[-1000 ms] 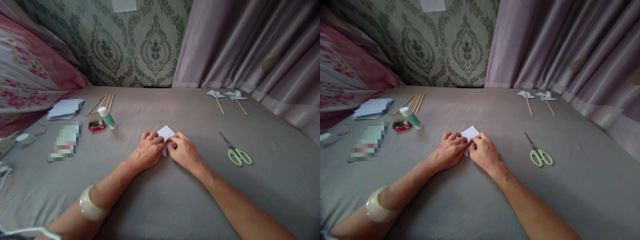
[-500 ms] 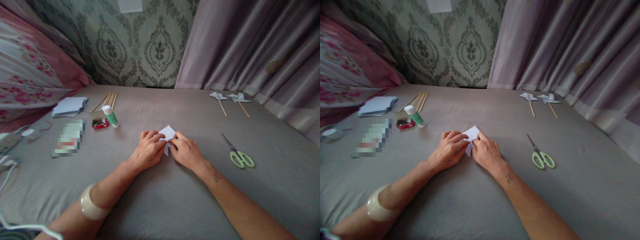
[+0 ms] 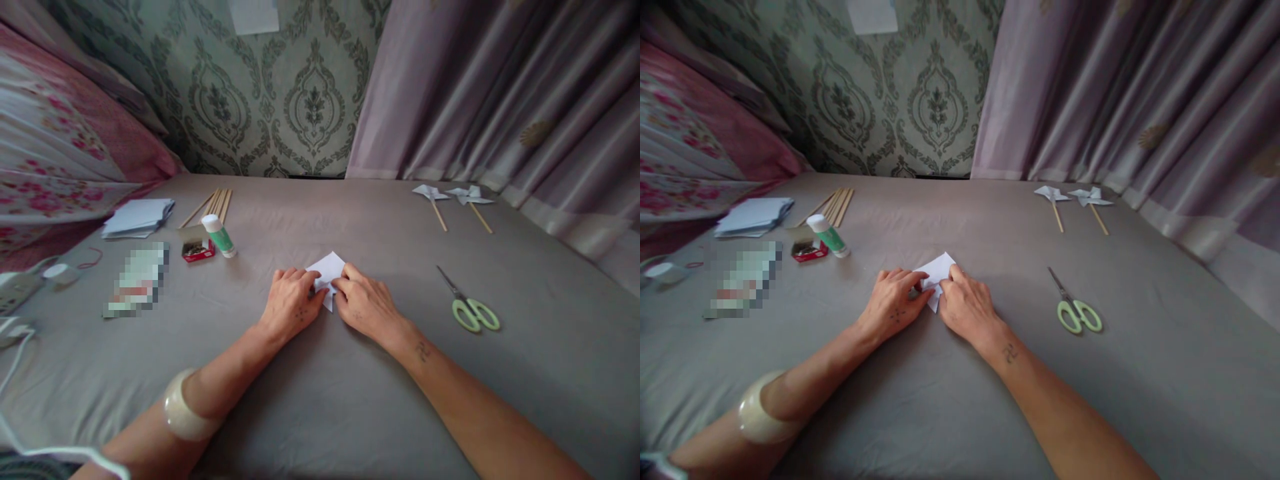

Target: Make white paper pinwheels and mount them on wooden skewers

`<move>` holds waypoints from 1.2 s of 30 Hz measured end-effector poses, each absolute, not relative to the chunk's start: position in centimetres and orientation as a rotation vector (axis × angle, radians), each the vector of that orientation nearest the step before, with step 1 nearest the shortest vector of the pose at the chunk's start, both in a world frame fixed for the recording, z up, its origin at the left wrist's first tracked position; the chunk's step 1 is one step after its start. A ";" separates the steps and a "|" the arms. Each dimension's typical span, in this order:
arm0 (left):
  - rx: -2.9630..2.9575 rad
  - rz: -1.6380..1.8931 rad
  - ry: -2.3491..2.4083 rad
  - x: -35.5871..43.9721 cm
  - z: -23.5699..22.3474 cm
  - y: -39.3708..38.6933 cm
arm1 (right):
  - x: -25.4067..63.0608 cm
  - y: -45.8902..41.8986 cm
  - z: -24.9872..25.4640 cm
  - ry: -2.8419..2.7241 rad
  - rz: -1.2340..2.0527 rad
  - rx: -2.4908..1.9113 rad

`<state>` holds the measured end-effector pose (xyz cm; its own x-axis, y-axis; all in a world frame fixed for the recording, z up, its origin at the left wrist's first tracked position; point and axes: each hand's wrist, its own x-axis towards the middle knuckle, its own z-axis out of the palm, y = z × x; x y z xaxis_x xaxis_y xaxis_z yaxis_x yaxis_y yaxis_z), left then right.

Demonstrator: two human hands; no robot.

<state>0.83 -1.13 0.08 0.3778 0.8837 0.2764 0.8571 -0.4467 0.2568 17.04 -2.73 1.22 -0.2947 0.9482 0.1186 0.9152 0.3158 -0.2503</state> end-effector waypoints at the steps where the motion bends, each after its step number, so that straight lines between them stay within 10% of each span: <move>1: 2.543 0.559 1.620 0.9 0.1 -1.1 | 17.1 -2.7 1.1 -2.313 0.215 -1.693; 17: 2.366 0.649 1.641 0.4 0.3 0.3 | 20.6 -0.8 0.2 -1.685 0.330 -1.492; 36: 2.099 0.885 1.542 -1.0 0.2 2.5 | 19.3 -3.2 0.3 -2.498 0.077 -1.161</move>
